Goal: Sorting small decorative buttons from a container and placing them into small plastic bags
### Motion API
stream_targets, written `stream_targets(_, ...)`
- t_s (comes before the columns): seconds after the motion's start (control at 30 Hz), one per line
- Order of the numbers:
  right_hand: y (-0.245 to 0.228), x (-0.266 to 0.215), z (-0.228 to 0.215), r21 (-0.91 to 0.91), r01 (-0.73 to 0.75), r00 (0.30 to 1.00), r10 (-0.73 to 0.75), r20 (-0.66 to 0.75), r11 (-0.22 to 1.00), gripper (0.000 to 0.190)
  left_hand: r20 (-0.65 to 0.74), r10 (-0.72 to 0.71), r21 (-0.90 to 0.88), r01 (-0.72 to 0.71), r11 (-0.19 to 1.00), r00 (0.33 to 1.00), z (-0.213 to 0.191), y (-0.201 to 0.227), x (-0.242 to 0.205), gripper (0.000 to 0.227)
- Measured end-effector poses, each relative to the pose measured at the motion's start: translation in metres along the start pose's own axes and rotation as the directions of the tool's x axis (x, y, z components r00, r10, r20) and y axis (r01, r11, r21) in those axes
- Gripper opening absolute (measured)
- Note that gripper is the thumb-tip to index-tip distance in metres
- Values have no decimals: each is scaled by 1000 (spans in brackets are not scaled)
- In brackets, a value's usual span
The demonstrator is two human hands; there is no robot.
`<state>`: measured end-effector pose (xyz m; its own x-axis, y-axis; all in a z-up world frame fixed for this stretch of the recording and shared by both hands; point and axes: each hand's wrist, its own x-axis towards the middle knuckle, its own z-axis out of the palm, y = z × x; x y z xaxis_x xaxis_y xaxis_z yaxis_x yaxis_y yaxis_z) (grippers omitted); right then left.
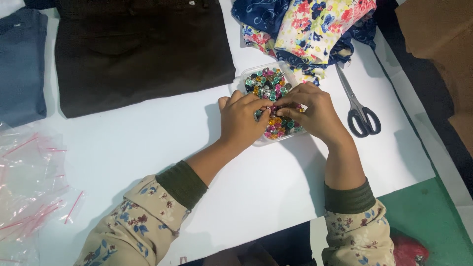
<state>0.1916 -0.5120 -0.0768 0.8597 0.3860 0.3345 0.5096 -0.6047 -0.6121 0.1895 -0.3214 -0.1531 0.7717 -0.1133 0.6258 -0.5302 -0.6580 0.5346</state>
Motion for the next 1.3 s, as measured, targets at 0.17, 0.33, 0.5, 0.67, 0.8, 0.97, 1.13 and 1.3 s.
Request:
stream_targets(0.17, 17, -2, 1, -37, 3, 998, -6, -62, 999, 17, 4, -10, -28, 10, 1000, 1000, -11, 8, 3, 15)
stream_targets(0.33, 11, -2, -1, -3, 3, 997, -4, -77, 1000, 18, -5, -12, -6, 12, 1000, 1000, -2, 1, 1, 15)
stream_targets(0.5, 6, -3, -7, -31, -25, 998, 27, 64, 999, 21, -23, -6, -2, 6, 1000, 1000, 0, 0, -1, 14)
stream_targets(0.67, 12, -5, 0, -57, -35, 997, 38, 63, 998, 20, -24, 0, -27, -1, 1000, 1000, 2, -1, 0, 13)
stream_targets(0.8, 12, -6, 2, -66, -2, 999, 4, 38, 998, 17, -2, -2, -52, 1, 999, 1000, -1, -1, -1, 13)
stream_targets(0.97, 14, -5, 0, -28, -5, 1000, 4, -17, 1000, 14, 17, -22, -139, 24, 990, 1000, -10, 2, 2, 13)
stream_targets(1.13, 22, -7, 11, 23, 17, 994, -14, -105, 1000, 12, 13, -73, -268, 73, 961, 997, -11, -2, -4, 19)
stream_targets(1.3, 7, -5, 39, 56, 235, 892, -192, -410, 970, 9, -179, -64, -331, 2, 944, 982, -40, -4, -16, 24)
